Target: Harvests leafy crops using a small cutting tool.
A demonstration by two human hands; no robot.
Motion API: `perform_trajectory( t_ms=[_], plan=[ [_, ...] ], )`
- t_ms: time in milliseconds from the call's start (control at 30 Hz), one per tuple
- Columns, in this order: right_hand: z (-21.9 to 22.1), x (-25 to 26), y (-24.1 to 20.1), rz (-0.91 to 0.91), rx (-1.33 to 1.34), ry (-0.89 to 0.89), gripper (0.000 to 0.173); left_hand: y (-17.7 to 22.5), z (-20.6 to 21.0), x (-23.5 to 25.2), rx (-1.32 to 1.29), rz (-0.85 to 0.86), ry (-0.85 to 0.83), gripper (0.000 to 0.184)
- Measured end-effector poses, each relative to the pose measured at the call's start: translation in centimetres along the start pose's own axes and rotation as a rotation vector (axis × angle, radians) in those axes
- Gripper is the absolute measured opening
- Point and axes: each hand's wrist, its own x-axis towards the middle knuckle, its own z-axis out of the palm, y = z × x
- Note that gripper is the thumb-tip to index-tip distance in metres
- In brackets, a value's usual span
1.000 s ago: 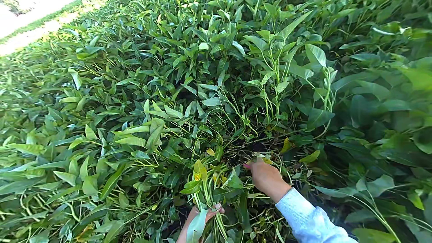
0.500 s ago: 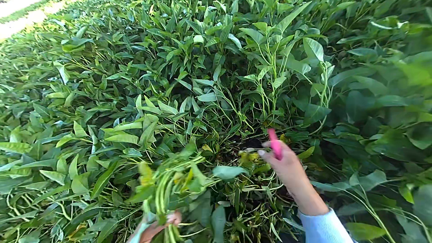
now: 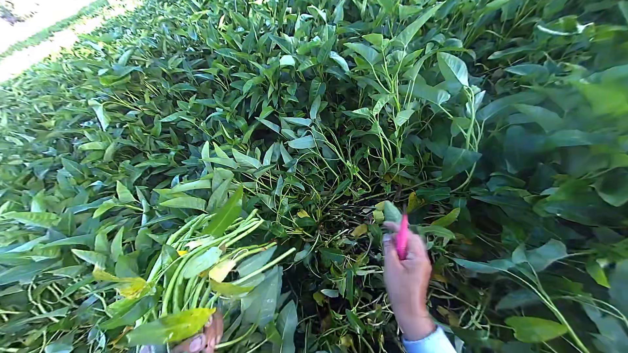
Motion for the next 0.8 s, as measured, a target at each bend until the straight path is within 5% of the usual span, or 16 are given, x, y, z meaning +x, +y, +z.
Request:
perform_trajectory(
  t_ms=[167, 333, 400, 467, 633, 733, 800],
  plan=[
    [-6.9, 3.9, 2.5, 0.099, -0.046, 0.289, 0.03, -0.4, 0.3, 1.0, 0.035, 0.027, 0.086, 0.014],
    [-7.3, 4.1, 3.9, 0.55, 0.114, -0.18, 0.044, -1.4, 0.7, 2.5, -0.011, -0.019, 0.134, 0.017],
    [-5.1, 3.8, 4.2, 0.589, 0.229, -0.258, 0.045, -1.7, 0.8, 3.1, -0.023, -0.039, 0.121, 0.019],
    [-3.2, 3.8, 4.2, 0.483, 0.272, -0.294, 0.039, -1.7, 0.9, 3.7, 0.002, -0.044, 0.155, 0.02],
    [-2.0, -1.1, 0.4, -0.125, 0.161, -0.608, 0.026, 2.1, 1.8, 7.5, 0.315, -0.067, 0.401, 0.03],
    [-2.2, -5.6, -0.7, -0.383, 0.129, -0.82, 0.022, 4.2, 5.9, 10.8, 0.644, -0.244, 0.373, 0.032],
    [-2.2, -7.5, -0.5, -0.418, 0.122, -0.909, 0.02, 1.5, 7.8, 12.1, 0.636, -0.377, 0.234, 0.028]
  ],
)
